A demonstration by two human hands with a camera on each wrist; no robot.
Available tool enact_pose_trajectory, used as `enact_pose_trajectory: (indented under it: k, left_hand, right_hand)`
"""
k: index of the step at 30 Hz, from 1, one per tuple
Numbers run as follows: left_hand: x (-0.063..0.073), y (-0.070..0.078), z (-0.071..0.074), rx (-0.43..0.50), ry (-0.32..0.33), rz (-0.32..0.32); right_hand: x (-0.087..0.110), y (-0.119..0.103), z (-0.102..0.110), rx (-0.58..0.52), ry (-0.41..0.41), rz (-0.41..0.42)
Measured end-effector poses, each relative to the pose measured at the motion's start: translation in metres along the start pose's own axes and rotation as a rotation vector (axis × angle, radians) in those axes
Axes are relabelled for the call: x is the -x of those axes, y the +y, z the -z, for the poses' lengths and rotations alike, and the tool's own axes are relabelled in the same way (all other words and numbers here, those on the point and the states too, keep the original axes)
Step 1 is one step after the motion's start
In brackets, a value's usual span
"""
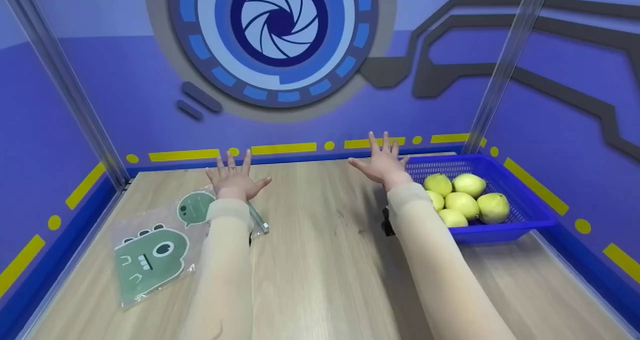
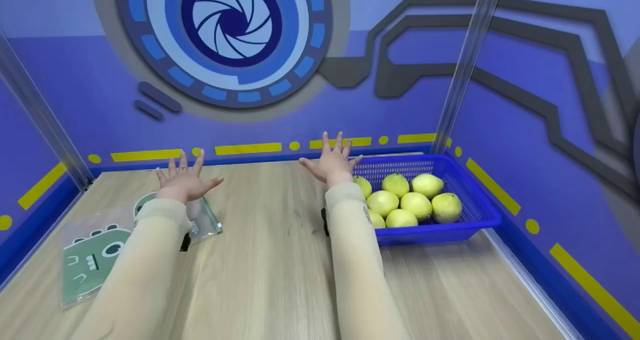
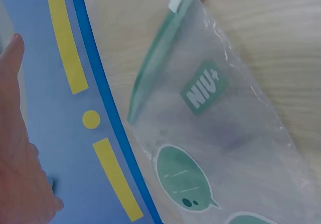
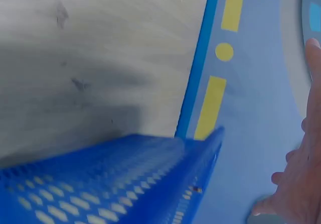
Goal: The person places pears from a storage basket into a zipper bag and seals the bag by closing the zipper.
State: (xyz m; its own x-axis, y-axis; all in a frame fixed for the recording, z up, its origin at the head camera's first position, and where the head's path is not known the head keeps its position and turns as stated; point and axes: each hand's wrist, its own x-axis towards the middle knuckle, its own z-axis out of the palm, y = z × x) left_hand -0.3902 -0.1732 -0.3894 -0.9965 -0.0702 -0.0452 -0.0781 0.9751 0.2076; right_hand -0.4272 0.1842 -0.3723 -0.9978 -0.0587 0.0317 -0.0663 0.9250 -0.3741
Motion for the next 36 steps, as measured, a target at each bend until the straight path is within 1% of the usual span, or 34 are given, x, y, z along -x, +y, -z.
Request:
enact_pose_trajectory:
  k: [7, 10, 13, 18, 21, 25, 28, 31, 36]
  left_hand:
    - [-0.006, 0.015, -0.005, 0.013, -0.033, 0.001]
    - [-0.007, 0.024, -0.008, 0.044, -0.029, -0.013]
    - [-0.006, 0.033, -0.012, 0.102, -0.031, -0.027]
    - [-0.005, 0.051, -0.019, 0.251, -0.066, -0.035]
    - [-0.006, 0.063, -0.024, 0.334, -0.086, -0.041]
    - [-0.003, 0.080, -0.028, 0.404, -0.081, -0.060]
    - [-0.001, 0.094, -0.033, 0.477, -0.076, -0.065]
    - [0.001, 0.110, -0.040, 0.585, -0.086, -0.058]
    - [0.010, 0.147, -0.059, 0.817, -0.125, -0.082]
  right_hand:
    - [0.005, 0.015, 0.024, -0.015, 0.012, -0.019]
    - [0.007, 0.025, 0.038, -0.016, 0.018, -0.029]
    - [0.009, 0.038, 0.052, -0.021, 0.023, -0.046]
    - [0.011, 0.065, 0.069, -0.024, 0.032, -0.082]
    - [0.015, 0.085, 0.077, -0.027, 0.034, -0.109]
    - [0.023, 0.116, 0.088, -0.035, 0.031, -0.154]
    - [0.031, 0.139, 0.096, -0.040, 0.032, -0.194]
    - [0.040, 0.161, 0.104, -0.050, 0.026, -0.235]
    - [0.060, 0.204, 0.116, -0.108, -0.008, -0.327]
